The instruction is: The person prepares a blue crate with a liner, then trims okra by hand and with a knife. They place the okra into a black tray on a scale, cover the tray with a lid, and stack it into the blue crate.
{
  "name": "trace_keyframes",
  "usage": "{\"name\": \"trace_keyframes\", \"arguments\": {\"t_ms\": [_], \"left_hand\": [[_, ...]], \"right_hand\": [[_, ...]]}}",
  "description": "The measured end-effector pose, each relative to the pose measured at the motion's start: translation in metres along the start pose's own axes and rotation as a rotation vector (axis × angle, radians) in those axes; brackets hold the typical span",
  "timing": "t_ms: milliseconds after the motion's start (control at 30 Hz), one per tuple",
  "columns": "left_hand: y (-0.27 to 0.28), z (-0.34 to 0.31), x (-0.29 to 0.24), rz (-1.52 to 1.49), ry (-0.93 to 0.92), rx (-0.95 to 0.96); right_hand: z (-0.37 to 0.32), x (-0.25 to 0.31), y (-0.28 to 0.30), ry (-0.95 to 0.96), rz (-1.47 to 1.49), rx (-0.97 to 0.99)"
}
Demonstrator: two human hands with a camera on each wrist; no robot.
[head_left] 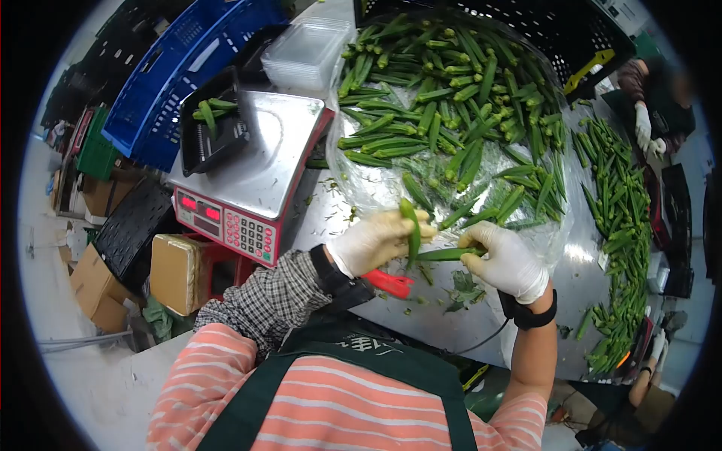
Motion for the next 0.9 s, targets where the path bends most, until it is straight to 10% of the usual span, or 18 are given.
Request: {"name": "trace_keyframes", "arguments": {"t_ms": [233,467,900], "left_hand": [[0.024,-0.048,0.009,0.059,0.003,-0.105],[0.079,-0.116,-0.010,-0.080,-0.152,-0.349],[0.076,-0.113,-0.012,-0.044,-0.144,-0.344]], "right_hand": [[0.058,0.042,-0.031,0.145,0.332,-0.314],[0.143,0.035,-0.130,0.174,-0.636,-0.278],[0.001,-0.066,-0.123,-0.137,-0.528,-0.083]]}}
Point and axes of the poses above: each hand's wrist, its own z-axis towards the middle knuckle, its own y-axis out of the back of the hand, x = y × z, the point moved 10 cm from there along z, towards the middle knuckle, and after that the axes turned 2 degrees about -y, right-handed, at the moved point
